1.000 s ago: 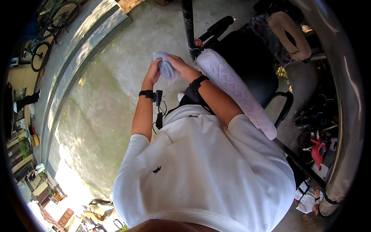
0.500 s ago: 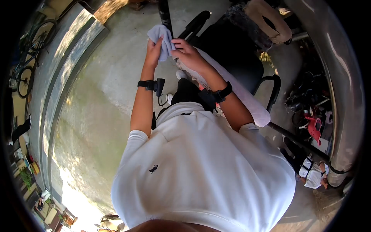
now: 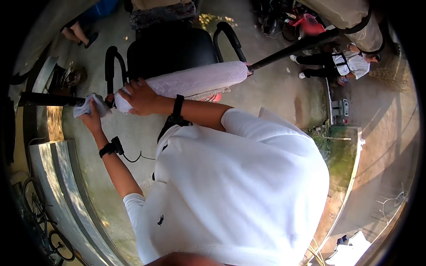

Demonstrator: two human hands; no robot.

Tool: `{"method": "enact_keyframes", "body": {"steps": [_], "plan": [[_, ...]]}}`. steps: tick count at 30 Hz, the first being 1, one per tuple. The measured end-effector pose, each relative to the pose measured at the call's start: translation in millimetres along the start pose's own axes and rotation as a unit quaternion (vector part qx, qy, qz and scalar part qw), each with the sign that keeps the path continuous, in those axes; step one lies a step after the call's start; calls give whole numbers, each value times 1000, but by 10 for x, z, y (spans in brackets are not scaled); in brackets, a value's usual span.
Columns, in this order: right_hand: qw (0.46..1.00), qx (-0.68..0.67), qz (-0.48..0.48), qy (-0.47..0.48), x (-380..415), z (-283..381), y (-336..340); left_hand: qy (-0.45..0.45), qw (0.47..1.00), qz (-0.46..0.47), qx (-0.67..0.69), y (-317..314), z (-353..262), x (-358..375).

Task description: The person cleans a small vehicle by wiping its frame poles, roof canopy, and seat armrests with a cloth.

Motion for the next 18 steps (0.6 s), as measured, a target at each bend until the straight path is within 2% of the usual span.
{"method": "enact_keyframes", "body": {"steps": [1,3,5,6,7,8,9,11,13,14,15,16,17,18], "plan": [[1000,-30,-6,9,21,13,14,-7,999,7,-34,8,22,1],[995,-89,-26,41,64,-43,66,-38,997,60,-4,-29,276,-91],[984,-162,-35,61,170,-83,86,-32,997,5,-68,-47,484,-137],[978,-183,-51,85,266,-102,157,-18,997,57,-57,-11,415,-167],[974,-196,-38,109,360,-118,197,-17,997,49,-49,1,465,-209],[962,-245,-34,112,499,-146,228,-18,993,96,66,-59,919,-348],[965,-237,-29,106,681,-222,272,48,996,56,-47,-11,434,-144],[933,-345,36,90,1002,-345,333,117,980,13,-159,131,-168,135],[940,-329,55,75,1437,-570,544,89,993,-57,-49,62,-191,265],[923,-377,70,31,1655,-714,626,134,988,-70,-39,34,-793,506],[903,-422,83,-12,1855,-853,690,133,988,-70,-31,-73,-1098,676],[905,-416,84,-14,2041,-933,792,95,992,-68,53,-174,-1352,835],[892,-446,32,-66,2239,-1017,901,60,987,-63,133,-259,-1610,1046],[874,-472,-16,-118,2424,-1082,1009,122,982,-21,139,-360,-2071,1337]]}}
Point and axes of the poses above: each hand's wrist, its own x-axis away from the middle knuckle, its own y-axis out of the back of the hand, z = x × y, the point moved 3 cm from there along -x, towards the middle knuckle, and after that the axes turned 1 degree about z, right-handed, at the moved point
